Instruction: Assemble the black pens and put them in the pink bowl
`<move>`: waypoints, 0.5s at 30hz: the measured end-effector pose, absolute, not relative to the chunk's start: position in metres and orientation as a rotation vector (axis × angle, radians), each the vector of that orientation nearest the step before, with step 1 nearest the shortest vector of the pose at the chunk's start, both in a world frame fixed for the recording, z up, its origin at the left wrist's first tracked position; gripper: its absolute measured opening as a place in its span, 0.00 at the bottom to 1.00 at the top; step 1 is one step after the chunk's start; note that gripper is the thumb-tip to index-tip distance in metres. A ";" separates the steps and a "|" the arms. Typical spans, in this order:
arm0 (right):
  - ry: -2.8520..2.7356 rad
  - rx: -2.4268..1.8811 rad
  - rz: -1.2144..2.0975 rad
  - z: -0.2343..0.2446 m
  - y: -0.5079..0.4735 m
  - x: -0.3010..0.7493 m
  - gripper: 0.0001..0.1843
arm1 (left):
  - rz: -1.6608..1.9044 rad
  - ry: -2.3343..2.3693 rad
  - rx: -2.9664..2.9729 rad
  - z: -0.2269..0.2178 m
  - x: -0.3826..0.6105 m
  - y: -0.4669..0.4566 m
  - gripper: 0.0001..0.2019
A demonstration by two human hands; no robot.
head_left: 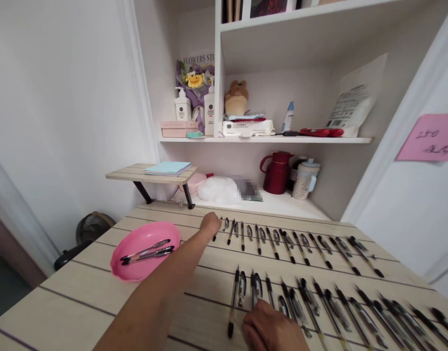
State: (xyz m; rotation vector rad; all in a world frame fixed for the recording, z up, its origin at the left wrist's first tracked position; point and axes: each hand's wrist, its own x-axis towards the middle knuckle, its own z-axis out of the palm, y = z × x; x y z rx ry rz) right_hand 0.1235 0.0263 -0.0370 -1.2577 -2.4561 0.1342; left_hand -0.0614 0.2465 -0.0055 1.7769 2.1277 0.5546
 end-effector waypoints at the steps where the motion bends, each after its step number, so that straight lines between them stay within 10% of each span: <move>1: -2.451 -1.256 0.147 -0.035 0.025 0.123 0.10 | 0.559 2.133 1.801 -0.004 -0.063 0.242 0.13; 15: -2.365 -1.309 0.241 -0.027 0.016 0.115 0.13 | 0.352 2.060 2.187 -0.002 -0.029 0.175 0.16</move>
